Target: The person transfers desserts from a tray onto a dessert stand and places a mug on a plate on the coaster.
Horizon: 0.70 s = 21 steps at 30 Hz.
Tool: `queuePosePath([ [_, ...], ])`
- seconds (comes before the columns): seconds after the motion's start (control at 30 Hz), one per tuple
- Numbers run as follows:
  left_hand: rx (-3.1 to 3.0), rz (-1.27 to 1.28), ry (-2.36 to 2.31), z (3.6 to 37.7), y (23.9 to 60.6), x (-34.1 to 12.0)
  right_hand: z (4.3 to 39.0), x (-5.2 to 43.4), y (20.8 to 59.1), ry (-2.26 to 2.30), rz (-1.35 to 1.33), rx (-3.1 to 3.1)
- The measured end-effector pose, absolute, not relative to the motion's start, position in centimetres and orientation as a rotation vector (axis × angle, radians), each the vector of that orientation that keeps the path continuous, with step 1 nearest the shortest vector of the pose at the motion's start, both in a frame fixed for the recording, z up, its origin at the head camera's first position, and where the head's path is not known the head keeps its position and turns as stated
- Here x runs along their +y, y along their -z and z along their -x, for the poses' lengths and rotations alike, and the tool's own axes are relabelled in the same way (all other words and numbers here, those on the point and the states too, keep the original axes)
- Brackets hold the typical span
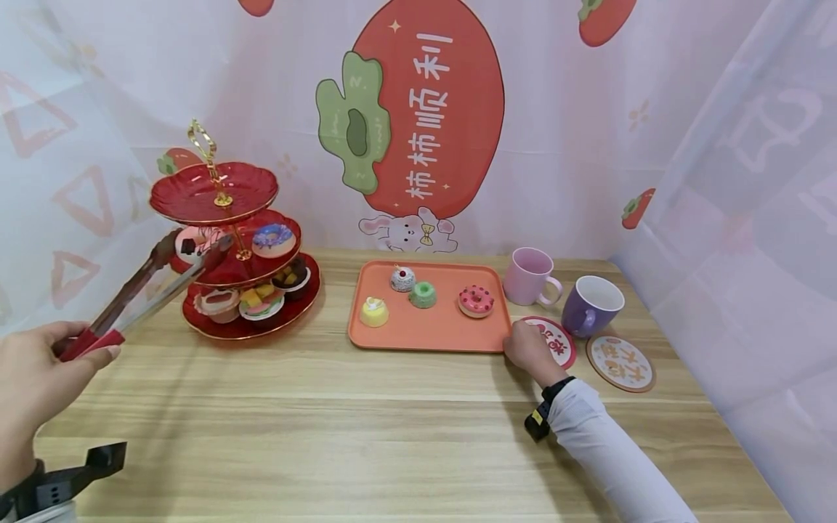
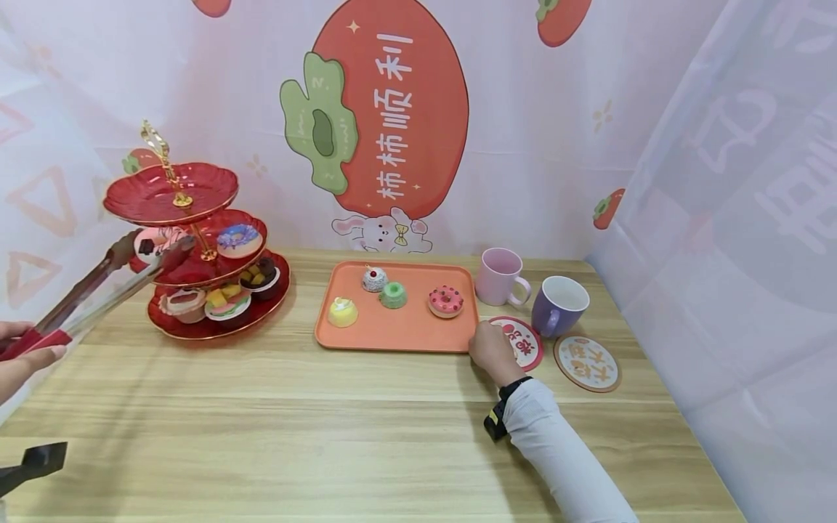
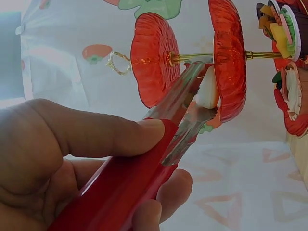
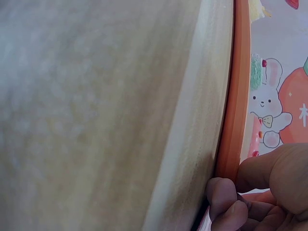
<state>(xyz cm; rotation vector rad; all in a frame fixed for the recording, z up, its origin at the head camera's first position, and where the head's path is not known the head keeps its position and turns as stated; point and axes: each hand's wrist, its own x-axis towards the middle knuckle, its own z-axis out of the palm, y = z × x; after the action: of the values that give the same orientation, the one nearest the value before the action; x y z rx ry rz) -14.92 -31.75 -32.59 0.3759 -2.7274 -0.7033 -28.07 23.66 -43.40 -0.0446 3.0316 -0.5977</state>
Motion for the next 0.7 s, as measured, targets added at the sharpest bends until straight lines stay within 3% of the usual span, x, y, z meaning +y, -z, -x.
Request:
queuePosePath([
  [0.7,-2.848,-0.391,0.557,15.8,30.5,-30.4,28.3,23.7,43.6,0.603,0.020,3.028],
])
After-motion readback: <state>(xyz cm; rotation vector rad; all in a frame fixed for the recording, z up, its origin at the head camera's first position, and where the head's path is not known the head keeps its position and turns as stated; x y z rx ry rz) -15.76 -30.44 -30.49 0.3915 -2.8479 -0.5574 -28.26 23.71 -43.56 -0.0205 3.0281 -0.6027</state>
